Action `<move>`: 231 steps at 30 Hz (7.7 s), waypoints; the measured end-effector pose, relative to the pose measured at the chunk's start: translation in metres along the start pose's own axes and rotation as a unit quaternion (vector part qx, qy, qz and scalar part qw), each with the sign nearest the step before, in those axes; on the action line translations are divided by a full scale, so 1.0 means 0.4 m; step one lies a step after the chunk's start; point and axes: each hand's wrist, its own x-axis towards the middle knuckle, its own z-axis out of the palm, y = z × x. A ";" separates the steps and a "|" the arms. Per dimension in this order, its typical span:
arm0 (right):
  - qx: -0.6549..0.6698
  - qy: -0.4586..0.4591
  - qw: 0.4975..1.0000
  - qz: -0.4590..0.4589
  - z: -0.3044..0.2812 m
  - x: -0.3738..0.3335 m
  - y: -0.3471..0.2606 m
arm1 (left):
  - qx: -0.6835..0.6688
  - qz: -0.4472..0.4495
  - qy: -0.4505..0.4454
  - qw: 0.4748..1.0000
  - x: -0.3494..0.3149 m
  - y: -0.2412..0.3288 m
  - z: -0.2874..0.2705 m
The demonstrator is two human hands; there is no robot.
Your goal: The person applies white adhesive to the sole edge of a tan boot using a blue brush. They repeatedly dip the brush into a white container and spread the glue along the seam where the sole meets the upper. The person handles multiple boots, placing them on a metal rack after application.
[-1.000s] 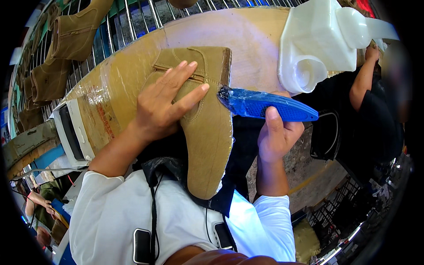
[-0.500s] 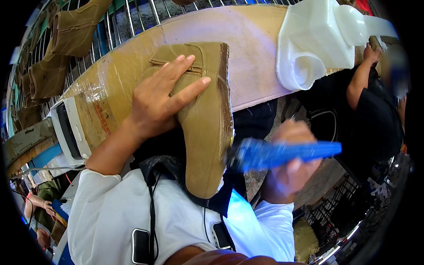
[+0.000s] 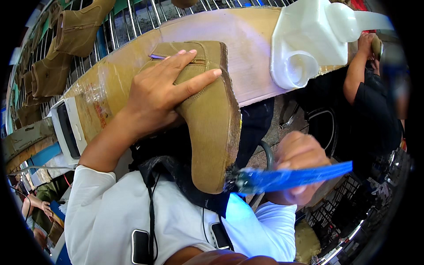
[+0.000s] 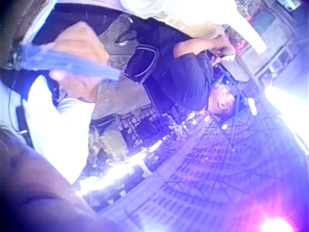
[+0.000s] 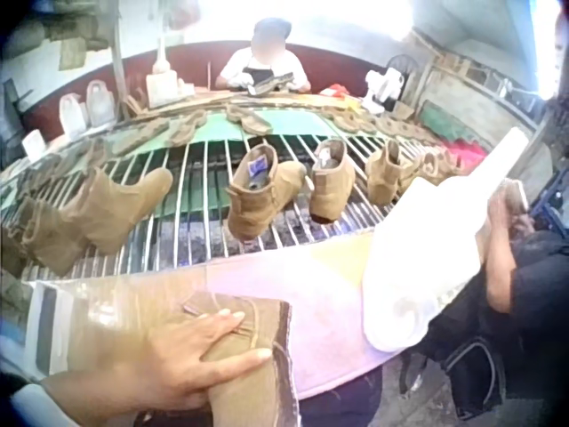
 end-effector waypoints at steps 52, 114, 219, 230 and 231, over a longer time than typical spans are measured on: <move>-0.334 0.109 0.916 -0.194 -0.102 0.108 -0.068 | -0.104 -0.101 -0.119 0.982 0.203 0.018 -0.087; -0.051 0.228 0.971 0.057 -0.074 0.111 0.040 | -0.486 -0.185 -0.304 0.799 0.035 -0.004 -0.043; -0.373 0.015 0.912 -0.169 -0.078 0.071 -0.099 | -0.829 -0.454 0.034 0.325 0.072 0.077 -0.079; -0.396 -0.019 0.897 -0.196 -0.074 0.103 -0.121 | -0.885 -0.356 -0.063 0.292 0.049 0.112 -0.071; -0.393 -0.009 0.899 -0.196 -0.074 0.104 -0.120 | -0.891 -0.348 -0.071 0.284 0.048 0.116 -0.065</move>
